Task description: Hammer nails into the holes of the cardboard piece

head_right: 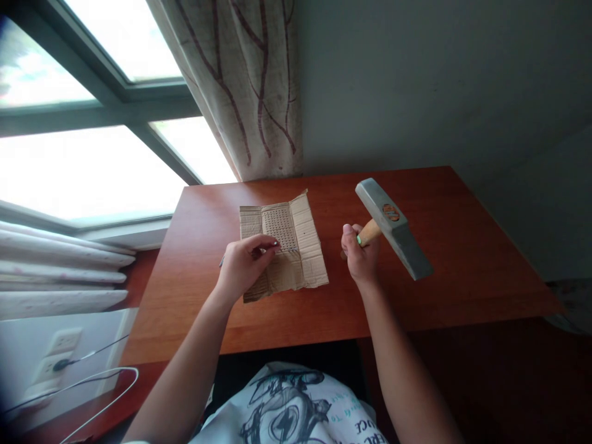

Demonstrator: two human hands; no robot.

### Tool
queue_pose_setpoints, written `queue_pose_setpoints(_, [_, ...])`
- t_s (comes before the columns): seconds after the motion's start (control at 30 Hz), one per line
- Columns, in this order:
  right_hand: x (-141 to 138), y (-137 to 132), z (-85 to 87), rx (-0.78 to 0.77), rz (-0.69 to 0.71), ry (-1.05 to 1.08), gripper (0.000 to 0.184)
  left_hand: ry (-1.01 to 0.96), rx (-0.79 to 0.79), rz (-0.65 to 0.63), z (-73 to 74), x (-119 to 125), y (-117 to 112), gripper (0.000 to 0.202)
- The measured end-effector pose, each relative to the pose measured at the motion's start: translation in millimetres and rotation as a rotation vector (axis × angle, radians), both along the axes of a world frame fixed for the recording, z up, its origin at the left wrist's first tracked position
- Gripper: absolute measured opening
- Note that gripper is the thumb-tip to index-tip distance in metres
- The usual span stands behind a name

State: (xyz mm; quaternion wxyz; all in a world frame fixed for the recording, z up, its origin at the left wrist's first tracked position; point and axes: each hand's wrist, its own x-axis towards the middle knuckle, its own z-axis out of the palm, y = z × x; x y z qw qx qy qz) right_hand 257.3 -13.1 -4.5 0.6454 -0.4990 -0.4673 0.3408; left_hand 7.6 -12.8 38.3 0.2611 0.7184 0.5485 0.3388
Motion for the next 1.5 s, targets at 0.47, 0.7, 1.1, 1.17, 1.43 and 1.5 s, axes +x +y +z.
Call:
queue_pose_setpoints(0.47, [0, 0, 1.0, 0.000, 0.005, 0.043, 0.054, 0.024, -0.014, -0.020, 3.3, 7, -1, 0.008])
queue_pose_setpoints(0.7, [0, -1, 0.5, -0.007, -0.008, 0.037, 0.054, 0.035, 0.005, -0.037, 2.2, 8, -1, 0.009])
queue_pose_setpoints(1.1, [-2, -4, 3.4, -0.001, -0.002, 0.023, 0.053, 0.042, 0.030, -0.056, -5.2, 9, 0, 0.008])
queue_pose_setpoints(1.17, [-3, -5, 4.6, -0.002, -0.008, 0.018, 0.053, 0.052, 0.041, -0.062, -6.1, 9, -1, 0.008])
queue_pose_setpoints(1.43, [-3, -6, 3.6, -0.008, -0.012, 0.016, 0.053, 0.031, 0.054, -0.048, -9.0, 8, -1, 0.008])
queue_pose_setpoints(1.5, [-3, -5, 3.0, 0.002, -0.006, 0.022, 0.053, 0.038, 0.059, -0.053, -8.7, 8, -1, 0.009])
